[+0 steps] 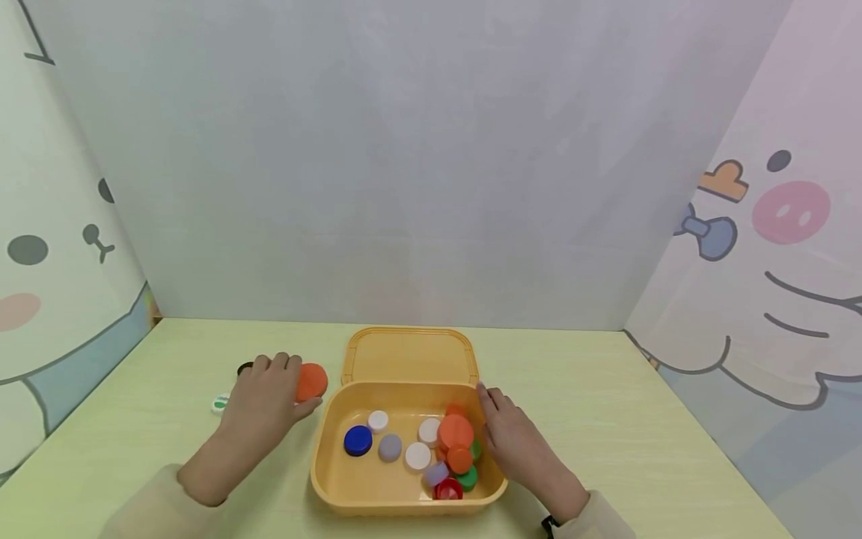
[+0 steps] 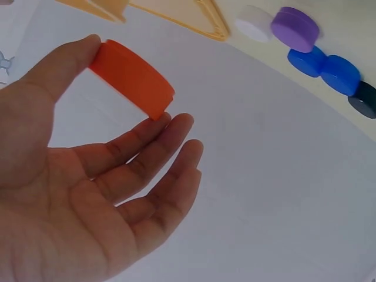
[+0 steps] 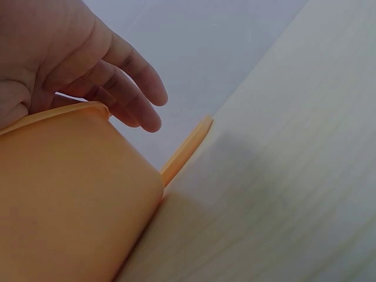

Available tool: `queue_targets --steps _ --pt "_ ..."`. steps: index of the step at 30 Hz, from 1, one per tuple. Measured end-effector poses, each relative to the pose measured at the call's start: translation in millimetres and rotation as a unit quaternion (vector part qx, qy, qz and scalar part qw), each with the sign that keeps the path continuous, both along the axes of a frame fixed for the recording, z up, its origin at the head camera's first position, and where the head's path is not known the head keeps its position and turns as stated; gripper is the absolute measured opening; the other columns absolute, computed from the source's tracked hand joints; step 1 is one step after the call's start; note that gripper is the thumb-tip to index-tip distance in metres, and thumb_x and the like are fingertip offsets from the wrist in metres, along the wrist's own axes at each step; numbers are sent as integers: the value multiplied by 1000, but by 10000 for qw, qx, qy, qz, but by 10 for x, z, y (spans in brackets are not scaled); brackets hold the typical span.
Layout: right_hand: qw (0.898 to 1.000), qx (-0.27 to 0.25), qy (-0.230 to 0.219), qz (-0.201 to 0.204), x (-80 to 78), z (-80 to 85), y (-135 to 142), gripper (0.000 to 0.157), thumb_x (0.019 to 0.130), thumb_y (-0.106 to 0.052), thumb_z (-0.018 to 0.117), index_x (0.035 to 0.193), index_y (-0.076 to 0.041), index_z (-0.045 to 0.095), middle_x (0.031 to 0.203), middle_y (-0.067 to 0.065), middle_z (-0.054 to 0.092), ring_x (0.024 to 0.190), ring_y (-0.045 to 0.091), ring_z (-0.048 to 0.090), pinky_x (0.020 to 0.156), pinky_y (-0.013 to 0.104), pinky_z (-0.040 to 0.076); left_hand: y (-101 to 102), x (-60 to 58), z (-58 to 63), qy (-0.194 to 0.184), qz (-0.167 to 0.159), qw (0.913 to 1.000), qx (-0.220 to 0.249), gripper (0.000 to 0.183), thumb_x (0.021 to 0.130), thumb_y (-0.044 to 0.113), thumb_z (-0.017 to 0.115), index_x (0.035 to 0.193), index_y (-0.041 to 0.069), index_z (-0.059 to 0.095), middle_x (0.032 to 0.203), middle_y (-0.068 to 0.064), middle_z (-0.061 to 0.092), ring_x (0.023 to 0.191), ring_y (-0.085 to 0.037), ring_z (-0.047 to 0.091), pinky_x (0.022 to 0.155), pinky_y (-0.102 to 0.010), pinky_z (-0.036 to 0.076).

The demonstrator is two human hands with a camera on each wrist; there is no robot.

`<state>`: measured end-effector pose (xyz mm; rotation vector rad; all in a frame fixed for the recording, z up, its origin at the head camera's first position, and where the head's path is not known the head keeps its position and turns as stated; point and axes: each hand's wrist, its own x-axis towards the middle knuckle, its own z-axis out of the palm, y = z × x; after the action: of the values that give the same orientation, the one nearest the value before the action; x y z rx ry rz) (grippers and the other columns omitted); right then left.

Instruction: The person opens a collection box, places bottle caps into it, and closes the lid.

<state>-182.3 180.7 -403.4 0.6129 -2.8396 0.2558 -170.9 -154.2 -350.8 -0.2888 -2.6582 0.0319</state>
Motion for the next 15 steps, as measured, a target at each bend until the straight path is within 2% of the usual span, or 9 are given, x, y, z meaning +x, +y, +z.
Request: queue_targets --steps 7,15 --pt "10000 -8 3 -13 -1 0 4 50 89 -10 49 135 4 38 120 16 50 96 24 53 84 39 49 257 60 18 -478 -59 9988 -48 58 69 47 74 99 1 56 89 -11 58 82 -29 51 69 -39 47" --pt "10000 -17 23 -7 0 -8 5 50 89 -9 50 135 4 38 120 15 50 96 23 53 82 39 49 508 116 -70 -964 -210 9946 -313 66 68 53 72 106 2 59 94 -12 60 83 -26 50 77 -39 47"
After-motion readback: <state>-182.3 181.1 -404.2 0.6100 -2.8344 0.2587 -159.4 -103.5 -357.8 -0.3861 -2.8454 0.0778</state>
